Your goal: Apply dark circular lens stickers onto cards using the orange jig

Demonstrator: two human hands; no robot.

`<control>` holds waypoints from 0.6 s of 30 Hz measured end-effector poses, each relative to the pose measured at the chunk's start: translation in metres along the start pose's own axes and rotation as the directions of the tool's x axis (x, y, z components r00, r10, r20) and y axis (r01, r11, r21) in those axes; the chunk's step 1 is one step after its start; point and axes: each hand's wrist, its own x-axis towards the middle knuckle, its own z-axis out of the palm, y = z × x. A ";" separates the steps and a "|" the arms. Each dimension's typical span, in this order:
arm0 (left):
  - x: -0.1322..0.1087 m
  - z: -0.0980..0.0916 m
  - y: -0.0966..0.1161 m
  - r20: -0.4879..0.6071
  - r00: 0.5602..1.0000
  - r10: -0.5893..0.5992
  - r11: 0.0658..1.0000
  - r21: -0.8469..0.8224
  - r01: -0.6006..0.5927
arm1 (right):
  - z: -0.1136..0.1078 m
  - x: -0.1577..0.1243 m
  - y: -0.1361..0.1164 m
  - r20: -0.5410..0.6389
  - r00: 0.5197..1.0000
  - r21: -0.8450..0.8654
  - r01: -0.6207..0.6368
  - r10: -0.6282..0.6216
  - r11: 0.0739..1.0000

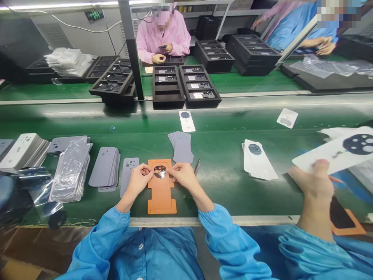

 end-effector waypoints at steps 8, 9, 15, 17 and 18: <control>-0.001 0.000 0.003 -0.006 1.000 0.001 1.000 0.004 0.000 | -0.005 -0.005 0.000 -0.052 0.999 0.058 -0.003 0.006 0.998; -0.001 0.000 0.003 -0.007 1.000 0.001 1.000 0.007 -0.001 | -0.004 -0.005 0.001 -0.052 0.999 0.057 0.005 -0.002 0.998; -0.001 -0.001 0.002 -0.012 1.000 0.015 1.000 0.020 -0.015 | 0.007 -0.003 0.008 -0.084 0.995 -0.009 0.049 -0.049 0.999; -0.001 -0.001 0.002 -0.009 1.000 0.016 1.000 0.023 -0.016 | 0.009 -0.001 0.009 -0.076 0.996 0.010 0.047 -0.046 0.999; -0.001 -0.001 0.002 -0.008 1.000 0.015 1.000 0.025 -0.015 | 0.009 -0.001 0.009 -0.059 0.997 0.029 0.044 -0.042 0.999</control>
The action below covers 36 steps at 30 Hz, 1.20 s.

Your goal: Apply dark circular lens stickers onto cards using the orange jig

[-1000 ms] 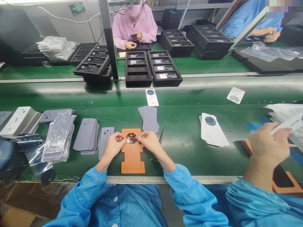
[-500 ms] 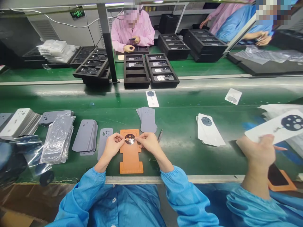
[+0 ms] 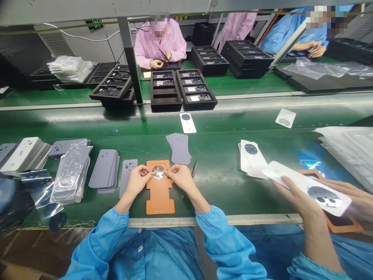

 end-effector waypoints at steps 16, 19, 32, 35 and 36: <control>-0.001 -0.007 0.001 0.027 0.999 0.022 0.999 -0.025 -0.021 | -0.058 0.028 -0.002 0.167 0.853 -0.855 0.375 -0.494 0.359; -0.004 -0.009 0.001 0.012 0.999 0.030 0.999 -0.043 -0.029 | -0.052 0.028 0.004 0.254 0.813 -0.881 0.418 -0.524 0.222; -0.016 -0.009 0.009 -0.014 0.998 0.056 0.976 -0.210 -0.057 | -0.049 0.018 0.027 0.257 0.646 -0.870 0.479 -0.719 0.120; -0.018 -0.005 0.012 0.047 0.998 0.034 0.956 -0.293 -0.019 | -0.053 0.008 0.016 0.189 0.594 -0.867 0.475 -0.782 0.151; -0.019 -0.005 0.013 0.076 0.997 0.028 0.948 -0.318 -0.003 | -0.051 0.002 0.011 0.171 0.557 -0.861 0.486 -0.812 0.152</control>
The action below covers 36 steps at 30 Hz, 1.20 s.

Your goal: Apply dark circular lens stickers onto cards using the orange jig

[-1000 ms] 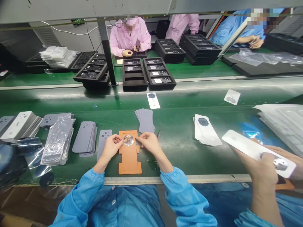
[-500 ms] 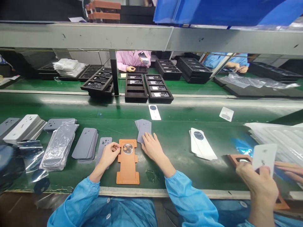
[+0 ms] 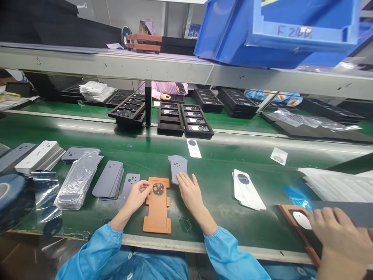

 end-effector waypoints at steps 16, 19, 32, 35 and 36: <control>-0.021 0.003 -0.010 0.258 0.959 -0.120 0.957 -0.227 0.181 | -0.036 -0.005 -0.060 -0.041 0.999 0.433 -0.009 0.030 0.901; -0.025 0.006 -0.010 0.276 0.957 -0.093 0.979 -0.147 0.138 | -0.036 0.004 -0.058 0.067 0.997 0.466 -0.058 0.031 0.883; -0.071 -0.006 -0.029 0.202 0.914 0.352 0.522 0.768 -0.371 | -0.018 0.016 -0.057 0.221 0.972 0.424 -0.026 -0.075 0.905; -0.086 -0.007 -0.034 0.220 0.918 0.331 0.475 0.802 -0.363 | -0.018 0.018 -0.059 0.312 0.949 0.347 -0.063 -0.052 0.936; -0.089 -0.006 -0.035 0.217 0.923 0.319 0.468 0.810 -0.352 | -0.017 0.017 -0.061 0.339 0.940 0.316 -0.069 -0.045 0.946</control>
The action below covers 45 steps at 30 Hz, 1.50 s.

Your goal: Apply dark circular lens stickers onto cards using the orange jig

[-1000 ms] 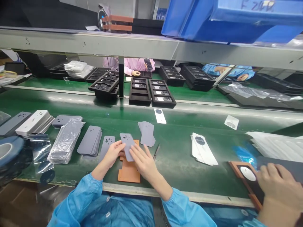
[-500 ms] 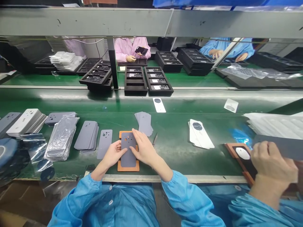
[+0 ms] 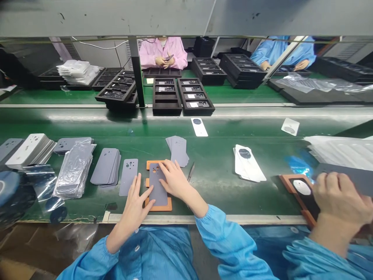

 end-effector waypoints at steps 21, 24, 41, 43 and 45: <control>-0.003 0.005 0.004 0.044 0.996 -0.079 0.996 -0.023 0.080 | 0.043 0.003 -0.044 -0.048 0.993 -0.027 -0.109 0.107 0.994; -0.002 0.003 0.004 0.044 0.995 -0.091 0.995 -0.039 0.093 | 0.042 -0.004 -0.042 -0.067 0.990 -0.006 -0.125 0.125 0.992; 0.011 -0.006 0.012 -0.072 0.946 -0.317 0.788 -0.575 0.220 | 0.025 -0.046 -0.054 -0.191 0.919 0.330 -0.270 0.344 0.905; 0.012 -0.011 0.011 -0.049 0.936 -0.350 0.765 -0.591 0.255 | 0.024 -0.043 -0.049 -0.189 0.906 0.335 -0.304 0.380 0.892; 0.013 -0.013 0.011 -0.014 0.932 -0.363 0.744 -0.607 0.280 | 0.022 -0.041 -0.047 -0.182 0.897 0.393 -0.311 0.404 0.866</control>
